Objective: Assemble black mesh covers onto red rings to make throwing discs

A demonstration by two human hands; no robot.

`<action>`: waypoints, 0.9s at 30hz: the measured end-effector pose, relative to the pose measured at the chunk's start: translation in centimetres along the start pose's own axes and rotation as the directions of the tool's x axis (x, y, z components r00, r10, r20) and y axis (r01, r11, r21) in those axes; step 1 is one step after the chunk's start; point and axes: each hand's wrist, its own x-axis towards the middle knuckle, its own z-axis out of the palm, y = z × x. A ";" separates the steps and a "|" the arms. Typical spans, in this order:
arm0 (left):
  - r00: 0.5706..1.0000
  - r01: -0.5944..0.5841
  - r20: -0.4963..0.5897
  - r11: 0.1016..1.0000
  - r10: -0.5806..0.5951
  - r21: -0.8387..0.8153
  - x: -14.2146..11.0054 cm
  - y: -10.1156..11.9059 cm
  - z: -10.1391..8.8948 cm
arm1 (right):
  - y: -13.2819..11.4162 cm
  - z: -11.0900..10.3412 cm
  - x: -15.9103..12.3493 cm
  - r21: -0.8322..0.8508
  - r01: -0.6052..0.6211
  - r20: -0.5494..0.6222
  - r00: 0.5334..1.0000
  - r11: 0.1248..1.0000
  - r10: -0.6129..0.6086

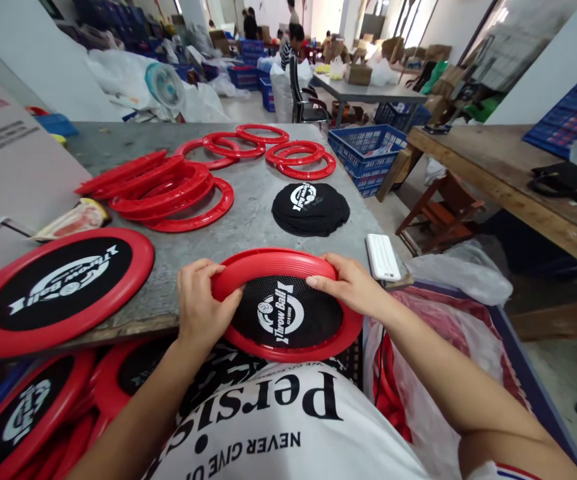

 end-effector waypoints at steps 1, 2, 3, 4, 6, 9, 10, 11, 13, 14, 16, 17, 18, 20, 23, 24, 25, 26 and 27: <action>1.000 -0.019 0.010 1.000 0.019 -0.020 0.2 0.2 -0.4 | -0.1 -0.2 -0.3 -0.038 0.018 0.005 1.000 0.999 -0.018; 0.999 -0.029 0.025 0.999 0.030 -0.028 0.4 0.3 -0.7 | -0.2 -0.4 -0.5 -0.072 0.032 0.010 0.999 0.997 -0.032; 0.999 -0.033 0.042 0.999 0.034 -0.030 0.5 0.4 -1.0 | -0.3 -0.5 -0.8 -0.095 0.042 0.013 0.999 0.995 -0.041; 0.998 -0.031 0.059 0.999 0.033 -0.029 0.7 0.5 -1.3 | -0.4 -0.6 -1.1 -0.108 0.049 0.014 0.999 0.993 -0.047; 0.996 -0.016 0.090 0.999 0.018 -0.033 0.9 0.7 -1.5 | -0.6 -0.7 -1.5 -0.115 0.051 0.015 0.999 0.992 -0.050; 0.992 0.005 0.130 0.998 0.002 -0.057 1.0 0.8 -1.5 | -0.5 -0.8 -1.9 -0.117 0.060 0.031 0.998 0.991 -0.057; 0.989 0.011 0.145 0.998 -0.001 -0.068 1.1 0.8 -1.5 | -0.5 -0.8 -2.1 -0.121 0.067 0.035 0.997 0.990 -0.064; 0.986 0.018 0.165 0.996 -0.004 -0.083 1.1 0.7 -1.5 | -0.4 -0.8 -2.2 -0.125 0.078 0.033 0.997 0.989 -0.075; 0.974 0.035 0.226 0.991 -0.006 -0.126 1.3 0.5 -1.5 | -0.3 -0.9 -2.6 -0.135 0.100 0.021 0.995 0.986 -0.098; 0.963 0.037 0.270 0.988 0.004 -0.149 1.5 0.3 -1.6 | -0.2 -0.9 -2.8 -0.142 0.105 0.018 0.994 0.984 -0.104; 0.920 0.000 0.383 0.980 0.077 -0.199 2.0 -0.1 -1.8 | 0.0 -0.9 -3.2 -0.159 0.104 0.017 0.995 0.982 -0.102; 0.891 -0.033 0.434 0.974 0.130 -0.225 2.3 -0.2 -2.0 | 0.1 -1.0 -3.3 -0.165 0.101 0.022 0.995 0.981 -0.098; 0.861 -0.069 0.474 0.965 0.186 -0.253 2.6 -0.4 -2.1 | 0.2 -1.0 -3.5 -0.168 0.100 0.026 0.995 0.981 -0.097; 0.813 -0.129 0.512 0.943 0.278 -0.308 3.3 -0.5 -2.3 | 0.5 -1.1 -3.7 -0.164 0.110 0.024 0.994 0.980 -0.107; 0.797 -0.180 0.497 0.922 0.342 -0.344 3.8 -0.3 -2.3 | 1.0 -1.3 -3.9 -0.151 0.143 0.009 0.990 0.978 -0.143; 0.799 -0.195 0.485 0.916 0.355 -0.349 3.8 -0.2 -2.2 | 1.2 -1.3 -4.0 -0.149 0.154 0.003 0.988 0.977 -0.155; 0.804 -0.205 0.471 0.913 0.362 -0.353 3.8 0.1 -2.2 | 1.4 -1.4 -4.1 -0.149 0.167 -0.001 0.986 0.975 -0.169; 0.811 -0.210 0.456 0.909 0.367 -0.360 3.7 0.3 -2.1 | 1.6 -1.4 -4.3 -0.151 0.184 -0.004 0.982 0.971 -0.187; 0.816 -0.210 0.444 0.905 0.371 -0.371 3.6 0.6 -2.2 | 1.9 -1.5 -4.6 -0.155 0.204 -0.007 0.978 0.967 -0.208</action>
